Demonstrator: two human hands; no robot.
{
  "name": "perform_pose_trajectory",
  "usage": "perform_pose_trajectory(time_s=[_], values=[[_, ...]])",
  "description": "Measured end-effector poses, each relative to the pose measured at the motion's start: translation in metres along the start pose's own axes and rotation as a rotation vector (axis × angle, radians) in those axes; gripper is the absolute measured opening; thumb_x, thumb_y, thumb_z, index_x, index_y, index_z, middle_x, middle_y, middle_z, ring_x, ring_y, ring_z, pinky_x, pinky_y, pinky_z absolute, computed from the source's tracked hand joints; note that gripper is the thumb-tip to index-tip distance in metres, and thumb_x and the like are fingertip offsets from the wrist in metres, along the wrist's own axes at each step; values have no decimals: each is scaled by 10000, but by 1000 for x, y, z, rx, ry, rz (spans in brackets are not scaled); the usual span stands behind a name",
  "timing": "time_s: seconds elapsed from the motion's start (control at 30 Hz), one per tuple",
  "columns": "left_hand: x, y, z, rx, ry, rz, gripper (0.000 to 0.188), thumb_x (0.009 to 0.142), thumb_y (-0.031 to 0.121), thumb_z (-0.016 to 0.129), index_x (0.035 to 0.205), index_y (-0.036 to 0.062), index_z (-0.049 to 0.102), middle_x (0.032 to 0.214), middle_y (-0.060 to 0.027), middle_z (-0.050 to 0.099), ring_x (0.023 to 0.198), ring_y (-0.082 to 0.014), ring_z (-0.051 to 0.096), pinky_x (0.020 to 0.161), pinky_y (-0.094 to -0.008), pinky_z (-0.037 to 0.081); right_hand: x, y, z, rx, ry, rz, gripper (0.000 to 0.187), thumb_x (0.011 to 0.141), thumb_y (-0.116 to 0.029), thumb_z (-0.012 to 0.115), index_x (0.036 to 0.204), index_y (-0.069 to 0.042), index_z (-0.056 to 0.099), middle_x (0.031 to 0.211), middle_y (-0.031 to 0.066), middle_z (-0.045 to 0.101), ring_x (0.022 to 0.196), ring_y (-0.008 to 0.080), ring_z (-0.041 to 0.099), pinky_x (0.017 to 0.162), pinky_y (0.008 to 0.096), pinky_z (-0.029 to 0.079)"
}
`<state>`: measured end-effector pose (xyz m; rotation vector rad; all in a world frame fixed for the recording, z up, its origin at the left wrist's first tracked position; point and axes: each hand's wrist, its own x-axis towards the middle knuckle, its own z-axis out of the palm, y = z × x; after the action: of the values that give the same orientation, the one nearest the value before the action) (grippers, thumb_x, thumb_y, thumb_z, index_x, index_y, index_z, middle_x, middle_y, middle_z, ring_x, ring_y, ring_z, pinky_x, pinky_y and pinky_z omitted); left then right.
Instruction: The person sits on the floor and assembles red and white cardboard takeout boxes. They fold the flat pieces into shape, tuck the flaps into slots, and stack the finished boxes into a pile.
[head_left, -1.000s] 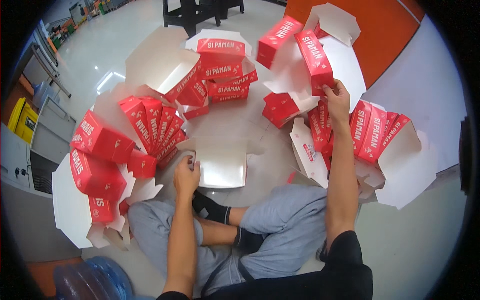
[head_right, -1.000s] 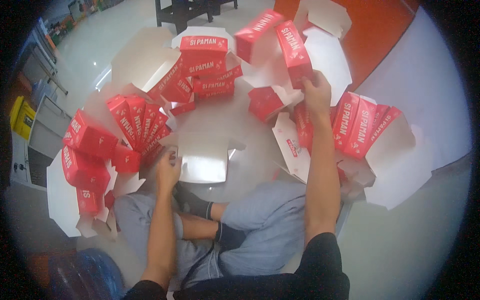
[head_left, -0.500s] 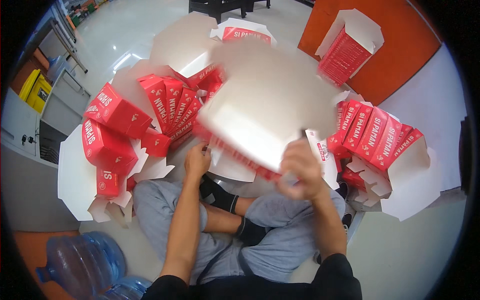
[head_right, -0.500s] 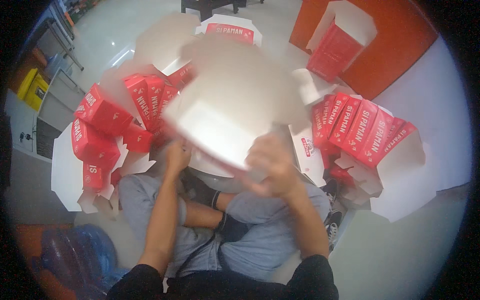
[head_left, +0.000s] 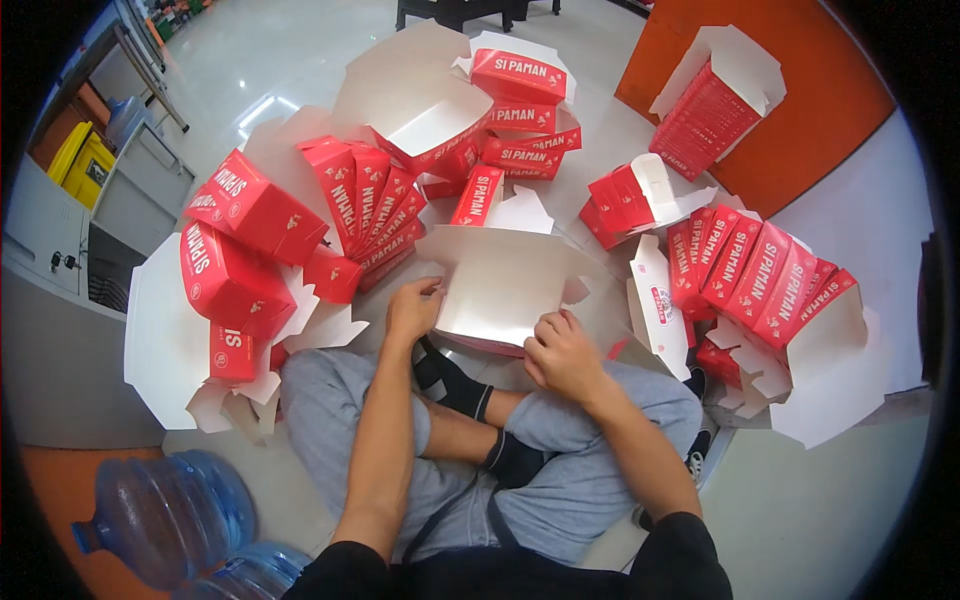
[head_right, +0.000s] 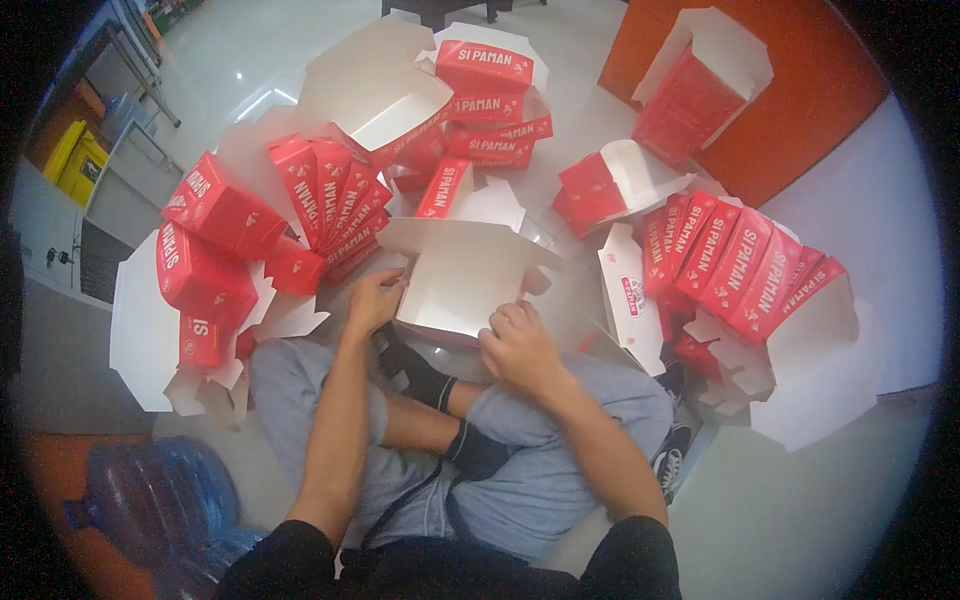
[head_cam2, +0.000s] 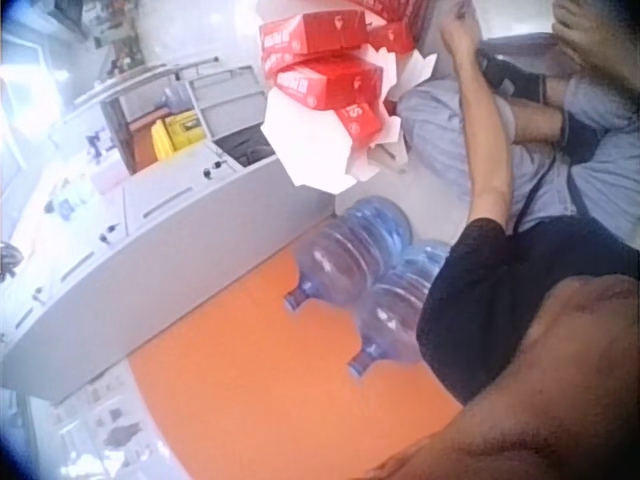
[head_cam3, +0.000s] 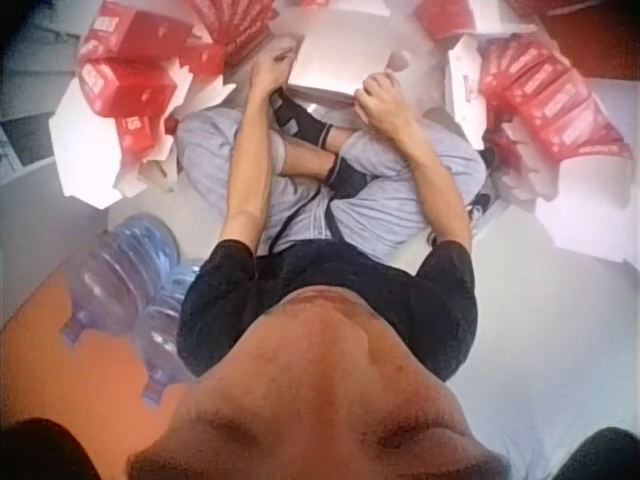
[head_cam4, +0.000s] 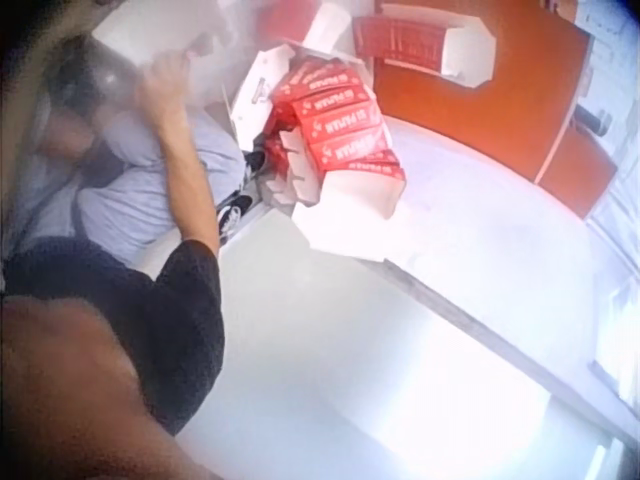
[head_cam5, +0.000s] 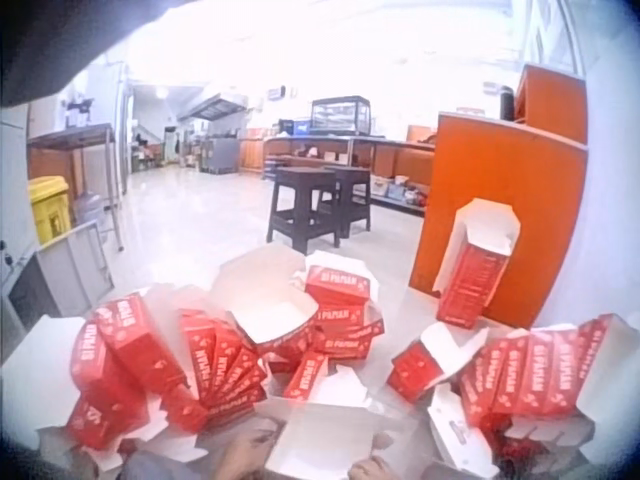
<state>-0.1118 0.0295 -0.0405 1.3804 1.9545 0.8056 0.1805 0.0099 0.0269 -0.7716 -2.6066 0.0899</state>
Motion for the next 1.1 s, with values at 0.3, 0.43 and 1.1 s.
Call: perform_pose_trajectory(time_s=[0.3, 0.43, 1.1], values=[[-8, 15, -9, 27, 213, 147, 395, 926, 200, 643, 1288, 44, 661, 1222, -206, 690, 1071, -385, 688, 954, -444, 517, 2, -2, 19, 75, 45, -12, 158, 752, -54, 734, 815, -27, 591, 937, 132, 569, 1103, 340, 600, 1017, 516, 509], [-38, 54, -8, 101, -36, 526, 553, 862, 73, 631, 1409, 55, 548, 1307, -206, 625, 1101, -391, 659, 951, -471, 517, 0, 2, 25, 178, 75, 18, 142, 769, -44, 663, 880, -5, 584, 1042, 182, 570, 1223, 397, 564, 1073, 527, 481], [-54, 86, 22, 375, -303, 886, 425, 822, 46, 644, 1237, 135, 647, 912, -119, 739, 838, -334, 708, 728, -458, 552, -7, 26, 68, 709, 394, 803, 331, 802, -62, 732, 1093, 10, 591, 1147, 213, 589, 1032, 318, 657, 839, 388, 570]])
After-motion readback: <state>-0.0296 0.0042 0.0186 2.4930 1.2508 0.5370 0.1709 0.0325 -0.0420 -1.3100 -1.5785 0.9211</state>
